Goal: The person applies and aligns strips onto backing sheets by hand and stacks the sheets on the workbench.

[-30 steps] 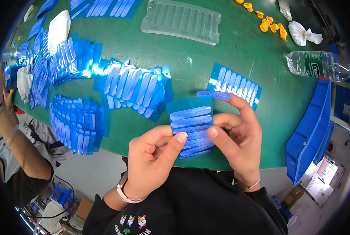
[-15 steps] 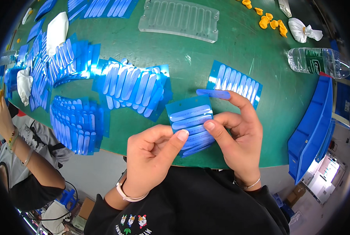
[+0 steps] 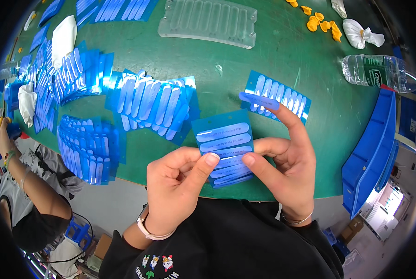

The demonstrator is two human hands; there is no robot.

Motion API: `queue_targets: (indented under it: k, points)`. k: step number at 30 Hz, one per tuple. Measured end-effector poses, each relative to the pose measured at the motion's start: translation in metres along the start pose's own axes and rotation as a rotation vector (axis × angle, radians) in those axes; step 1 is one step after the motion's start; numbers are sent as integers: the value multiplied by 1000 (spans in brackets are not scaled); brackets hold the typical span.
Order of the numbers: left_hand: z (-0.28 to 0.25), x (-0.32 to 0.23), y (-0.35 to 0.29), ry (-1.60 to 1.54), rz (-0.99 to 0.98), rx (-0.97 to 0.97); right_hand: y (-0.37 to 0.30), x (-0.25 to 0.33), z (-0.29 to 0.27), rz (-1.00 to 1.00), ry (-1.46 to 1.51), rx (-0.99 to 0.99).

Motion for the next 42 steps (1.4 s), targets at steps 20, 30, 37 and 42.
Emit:
queue_targets:
  k: [20, 30, 37, 42]
  points:
    - [2, -3, 3, 33, -22, 79, -1, -5, -1, 49, -34, -118]
    - [3, 0, 3, 99, 24, 67, 0, -2, 1, 87, -22, -145]
    - [0, -4, 3, 114, -20, 91, -6, -3, -2, 58, 52, -82]
    - [0, -5, 5, 62, -27, 84, -6, -7, -4, 8, -34, 21]
Point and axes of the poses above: each hand's wrist, its own y-axis towards the middle knuckle, its own z-axis out of the palm, x = y × z, the point moved 1 cm from there along y, towards the middle knuckle, and after that the axes turned 6 degrees about y, right-handed, at the moved point
